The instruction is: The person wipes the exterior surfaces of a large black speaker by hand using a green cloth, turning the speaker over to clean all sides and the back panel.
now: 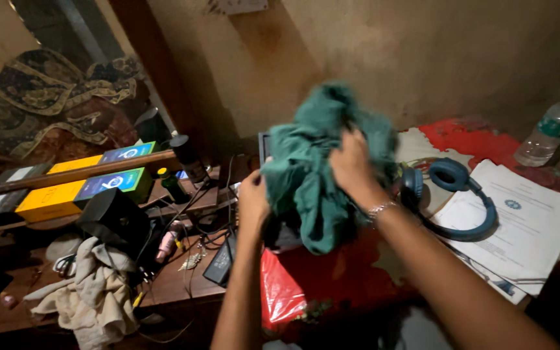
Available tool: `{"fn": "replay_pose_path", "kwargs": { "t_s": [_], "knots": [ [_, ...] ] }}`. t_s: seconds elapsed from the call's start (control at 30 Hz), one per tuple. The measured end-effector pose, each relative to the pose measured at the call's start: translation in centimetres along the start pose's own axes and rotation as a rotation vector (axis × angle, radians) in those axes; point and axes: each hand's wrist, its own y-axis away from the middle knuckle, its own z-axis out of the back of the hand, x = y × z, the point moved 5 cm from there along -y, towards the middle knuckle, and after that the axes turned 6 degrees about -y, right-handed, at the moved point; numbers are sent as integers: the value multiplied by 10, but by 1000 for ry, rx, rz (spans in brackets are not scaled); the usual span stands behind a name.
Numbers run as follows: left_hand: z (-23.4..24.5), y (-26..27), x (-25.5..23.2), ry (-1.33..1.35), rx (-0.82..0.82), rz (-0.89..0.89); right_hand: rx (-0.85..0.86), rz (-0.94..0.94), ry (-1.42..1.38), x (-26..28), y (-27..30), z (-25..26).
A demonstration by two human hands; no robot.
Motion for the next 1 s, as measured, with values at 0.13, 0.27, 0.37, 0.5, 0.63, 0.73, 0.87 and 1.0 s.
{"fn": "replay_pose_path", "kwargs": {
  "t_s": [0.13,0.27,0.37,0.5,0.63,0.73,0.87,1.0],
  "knots": [
    [9,3,-26,-183,-22,-78,-18,-370,-65,-52,36,21],
    [20,5,-23,-136,-89,-21,-66,-26,-353,-100,108,11],
    [31,12,-20,-126,-112,25,-92,-210,-517,-138,157,-3],
    [37,20,-18,33,-114,64,-160,-64,-771,-81,169,31],
    [40,2,-10,-138,-180,47,-491,-513,-952,-24,147,96],
    [39,-13,10,-229,-189,174,-559,-91,-935,14,107,153],
    [31,-41,22,-251,-150,187,-413,158,-1151,28,95,172],
    [24,-53,24,-325,-151,216,-299,-6,-1178,-4,99,158]
  ]
}}
